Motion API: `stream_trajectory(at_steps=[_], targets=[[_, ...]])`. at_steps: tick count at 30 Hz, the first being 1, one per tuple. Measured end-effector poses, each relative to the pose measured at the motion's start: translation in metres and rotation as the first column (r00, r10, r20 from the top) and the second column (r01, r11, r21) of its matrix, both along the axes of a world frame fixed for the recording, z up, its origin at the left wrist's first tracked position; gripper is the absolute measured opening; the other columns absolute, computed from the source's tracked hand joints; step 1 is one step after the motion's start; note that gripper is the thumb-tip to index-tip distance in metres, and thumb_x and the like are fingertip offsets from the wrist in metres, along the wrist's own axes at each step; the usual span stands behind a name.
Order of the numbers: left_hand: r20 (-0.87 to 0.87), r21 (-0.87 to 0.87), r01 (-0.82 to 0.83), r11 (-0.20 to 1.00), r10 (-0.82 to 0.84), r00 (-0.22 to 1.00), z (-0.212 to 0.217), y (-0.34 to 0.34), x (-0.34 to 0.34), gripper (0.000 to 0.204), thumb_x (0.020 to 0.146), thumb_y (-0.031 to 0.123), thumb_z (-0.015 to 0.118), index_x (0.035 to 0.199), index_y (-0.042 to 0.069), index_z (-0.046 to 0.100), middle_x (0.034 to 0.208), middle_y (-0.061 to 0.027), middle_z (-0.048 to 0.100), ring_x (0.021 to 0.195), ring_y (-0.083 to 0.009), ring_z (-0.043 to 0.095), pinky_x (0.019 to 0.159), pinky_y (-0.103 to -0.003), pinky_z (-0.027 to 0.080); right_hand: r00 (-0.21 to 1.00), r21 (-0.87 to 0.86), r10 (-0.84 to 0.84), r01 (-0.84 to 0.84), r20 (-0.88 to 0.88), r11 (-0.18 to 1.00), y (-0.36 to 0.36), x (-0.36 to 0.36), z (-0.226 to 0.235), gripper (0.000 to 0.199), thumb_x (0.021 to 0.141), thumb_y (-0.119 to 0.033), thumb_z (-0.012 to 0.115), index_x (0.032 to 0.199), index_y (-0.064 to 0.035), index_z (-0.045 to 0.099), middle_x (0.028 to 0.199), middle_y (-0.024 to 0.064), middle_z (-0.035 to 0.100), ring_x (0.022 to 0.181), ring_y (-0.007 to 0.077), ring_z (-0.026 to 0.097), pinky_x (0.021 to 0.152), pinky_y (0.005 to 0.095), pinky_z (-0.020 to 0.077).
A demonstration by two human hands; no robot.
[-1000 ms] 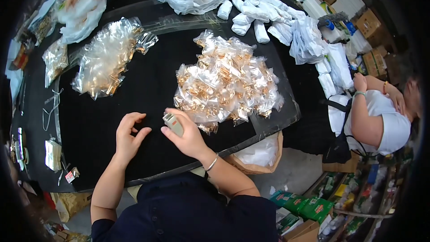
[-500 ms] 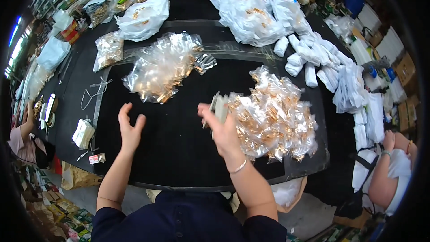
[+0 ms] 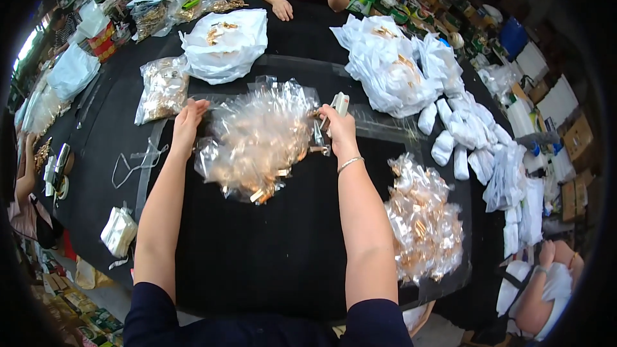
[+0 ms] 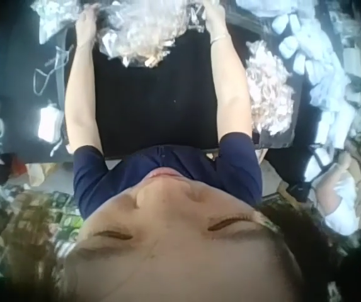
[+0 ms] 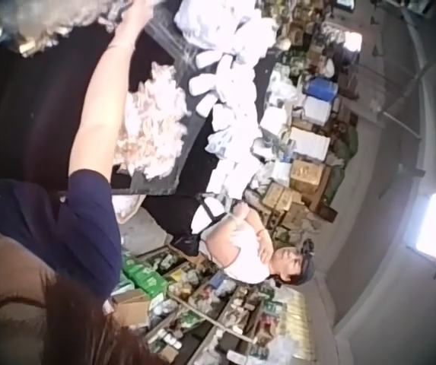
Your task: The recorder is packaging small craft or hardware items into plastic bags and sealing them using a handheld heat sealer.
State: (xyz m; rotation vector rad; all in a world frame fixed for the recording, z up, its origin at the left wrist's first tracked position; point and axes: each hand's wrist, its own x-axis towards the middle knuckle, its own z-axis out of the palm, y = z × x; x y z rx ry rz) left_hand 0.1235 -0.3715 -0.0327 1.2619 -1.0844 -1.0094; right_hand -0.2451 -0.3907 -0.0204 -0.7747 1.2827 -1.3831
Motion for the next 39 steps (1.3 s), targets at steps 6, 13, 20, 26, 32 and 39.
stream_trajectory(at_steps=[6,13,20,26,32,39], targets=[[0.34,-0.055,0.328,0.943,-0.291,0.894,-0.002,-0.085,-0.037,0.047,0.104,0.038,0.05,0.126,-0.002,0.062,0.125,-0.0103,0.066,0.117,-0.0196,0.059,0.103,-0.033,0.043,0.995,-0.076,0.072,-0.077,-0.067,0.994,-0.044,0.016,0.002,0.025,0.085,-0.022,0.074,0.095,-0.0002,0.067,0.09,0.0035,0.067,0.077,0.0124,0.062,0.069,0.0274,0.0472],[0.738,-0.232,0.501,0.834,-0.185,0.649,-0.022,-0.111,-0.093,0.033,0.092,0.031,0.065,0.113,0.006,0.07,0.118,-0.0147,0.067,0.107,-0.0272,0.064,0.092,-0.032,0.049,0.868,-0.112,0.354,-0.413,-0.349,0.904,-0.064,0.054,-0.003,0.026,0.082,-0.016,0.073,0.1,0.0007,0.065,0.092,0.0023,0.066,0.082,0.0101,0.06,0.074,0.0264,0.0483],[0.529,0.025,0.621,0.784,-0.537,0.657,0.02,-0.047,-0.105,0.024,0.089,0.021,0.064,0.093,-0.002,0.07,0.111,-0.0137,0.067,0.102,-0.0275,0.064,0.088,-0.035,0.049,0.831,-0.222,0.15,-0.31,-0.535,0.924,-0.019,0.071,-0.007,0.024,0.079,-0.018,0.071,0.095,-0.0008,0.063,0.083,0.0082,0.067,0.075,0.0178,0.063,0.073,0.0316,0.0503],[0.514,-0.048,0.608,0.793,-0.502,0.696,0.006,0.013,-0.097,0.021,0.086,0.018,0.064,0.095,-0.001,0.07,0.102,-0.0125,0.067,0.096,-0.0276,0.065,0.084,-0.036,0.05,0.81,-0.193,0.082,-0.235,-0.581,0.953,0.057,0.078,-0.009,0.022,0.081,-0.018,0.069,0.094,-0.0016,0.062,0.081,0.0107,0.067,0.074,0.0216,0.065,0.072,0.0339,0.051],[0.548,-0.056,0.683,0.728,-0.549,0.631,0.002,0.08,-0.088,0.02,0.085,0.013,0.065,0.098,-0.001,0.07,0.102,-0.0118,0.067,0.097,-0.0248,0.064,0.084,-0.034,0.05,0.834,-0.142,-0.019,-0.072,-0.552,0.987,0.148,0.089,-0.011,0.022,0.083,-0.017,0.071,0.097,-0.0012,0.063,0.081,0.0061,0.066,0.074,0.0149,0.062,0.071,0.0298,0.0495],[0.676,-0.118,0.61,0.784,-0.387,0.627,0.04,0.124,-0.05,0.028,0.089,0.009,0.068,0.115,-0.001,0.067,0.135,-0.0122,0.057,0.115,-0.0195,0.061,0.098,-0.03,0.048,0.916,-0.131,-0.034,-0.021,-0.401,0.991,0.205,0.08,0.006,0.023,0.09,-0.02,0.07,0.105,-0.0021,0.065,0.089,0.0004,0.066,0.074,0.0101,0.058,0.07,0.0275,0.0481]])
